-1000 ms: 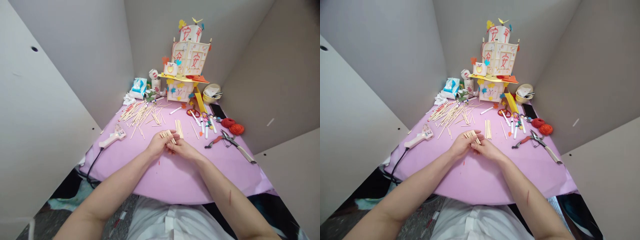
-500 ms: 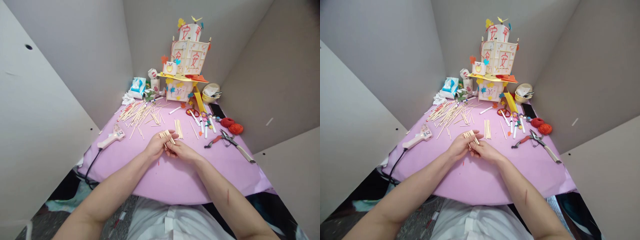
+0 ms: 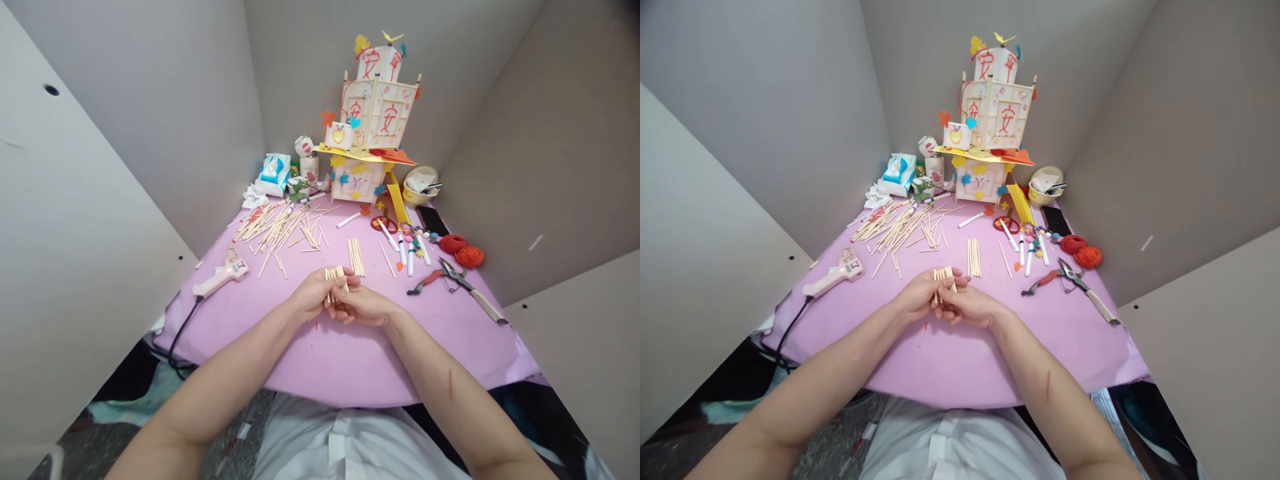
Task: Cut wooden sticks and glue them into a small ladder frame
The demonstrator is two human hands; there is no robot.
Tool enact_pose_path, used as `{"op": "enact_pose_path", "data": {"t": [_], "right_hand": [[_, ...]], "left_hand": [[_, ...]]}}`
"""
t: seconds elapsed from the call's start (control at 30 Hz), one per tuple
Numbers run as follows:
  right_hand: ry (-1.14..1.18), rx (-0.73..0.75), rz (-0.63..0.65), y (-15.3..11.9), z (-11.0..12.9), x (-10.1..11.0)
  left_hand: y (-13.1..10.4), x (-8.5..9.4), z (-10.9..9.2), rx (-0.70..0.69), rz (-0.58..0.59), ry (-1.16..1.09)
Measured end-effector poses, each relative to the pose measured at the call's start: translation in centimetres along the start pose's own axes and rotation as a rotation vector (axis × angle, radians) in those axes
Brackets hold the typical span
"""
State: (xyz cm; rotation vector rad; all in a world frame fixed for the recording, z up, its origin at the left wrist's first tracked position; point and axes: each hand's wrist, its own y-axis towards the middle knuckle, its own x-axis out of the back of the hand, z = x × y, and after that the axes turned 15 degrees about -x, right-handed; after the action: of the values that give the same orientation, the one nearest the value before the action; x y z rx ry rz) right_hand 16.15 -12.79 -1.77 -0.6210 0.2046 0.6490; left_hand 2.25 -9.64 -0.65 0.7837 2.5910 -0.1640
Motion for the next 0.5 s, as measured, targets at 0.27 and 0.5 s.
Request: {"op": "enact_pose_path", "data": {"t": [0.27,0.5], "right_hand": [[0.048,0.015,0.089,0.2,-0.3,-0.1],[0.119,0.075,0.265,-0.3,-0.1,-1.3]], "left_hand": [[-0.2,-0.8,-0.4,-0.01,-0.012,-0.176],[-1.1,-0.9,-2.0,-0.04,0.196,-0.276]]}}
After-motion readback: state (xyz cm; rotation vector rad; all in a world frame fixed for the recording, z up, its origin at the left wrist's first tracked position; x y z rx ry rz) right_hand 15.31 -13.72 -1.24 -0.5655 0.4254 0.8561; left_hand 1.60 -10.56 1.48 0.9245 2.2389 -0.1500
